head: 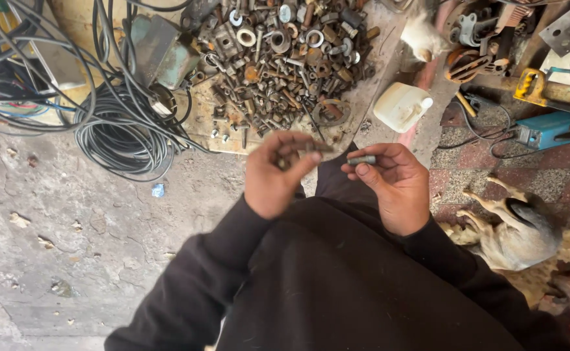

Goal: The person sorts through a large pile of mixed metal fasteners on a workbench, picking up and examining various bolts, nuts, and washers. They place some items into a white plastic container and later pet a dog that enters the scene.

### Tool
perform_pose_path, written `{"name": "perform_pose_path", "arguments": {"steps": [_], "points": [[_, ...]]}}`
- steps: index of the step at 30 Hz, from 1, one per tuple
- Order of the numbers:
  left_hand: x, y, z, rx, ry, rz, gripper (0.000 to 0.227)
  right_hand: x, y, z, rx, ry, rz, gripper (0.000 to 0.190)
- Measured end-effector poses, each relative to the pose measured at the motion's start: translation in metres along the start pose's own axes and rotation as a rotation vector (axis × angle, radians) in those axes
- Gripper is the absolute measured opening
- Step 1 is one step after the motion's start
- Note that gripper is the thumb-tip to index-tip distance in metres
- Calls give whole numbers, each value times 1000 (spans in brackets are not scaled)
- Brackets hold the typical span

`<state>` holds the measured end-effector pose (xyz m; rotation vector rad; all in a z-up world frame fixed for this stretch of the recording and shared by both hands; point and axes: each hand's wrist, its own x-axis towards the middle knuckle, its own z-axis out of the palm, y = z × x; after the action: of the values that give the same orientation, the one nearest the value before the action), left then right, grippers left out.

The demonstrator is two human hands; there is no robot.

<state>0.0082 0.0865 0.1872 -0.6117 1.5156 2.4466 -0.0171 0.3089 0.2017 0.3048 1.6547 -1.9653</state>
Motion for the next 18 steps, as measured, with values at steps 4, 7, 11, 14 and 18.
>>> {"name": "perform_pose_path", "arguments": {"steps": [4,7,11,14,18], "points": [[-27,0,24,86,54,38,25,-2,-9,8,32,1,-60,21],[-29,2,31,19,39,66,23,-3,-12,9,55,5,-99,21],[-31,-12,29,-8,46,77,24,-7,-14,8,90,0,-98,21],[-28,2,34,13,7,111,24,-9,-16,8,97,9,-105,21],[-28,3,33,-12,-12,94,24,-9,-20,8,88,-15,-116,20]]}}
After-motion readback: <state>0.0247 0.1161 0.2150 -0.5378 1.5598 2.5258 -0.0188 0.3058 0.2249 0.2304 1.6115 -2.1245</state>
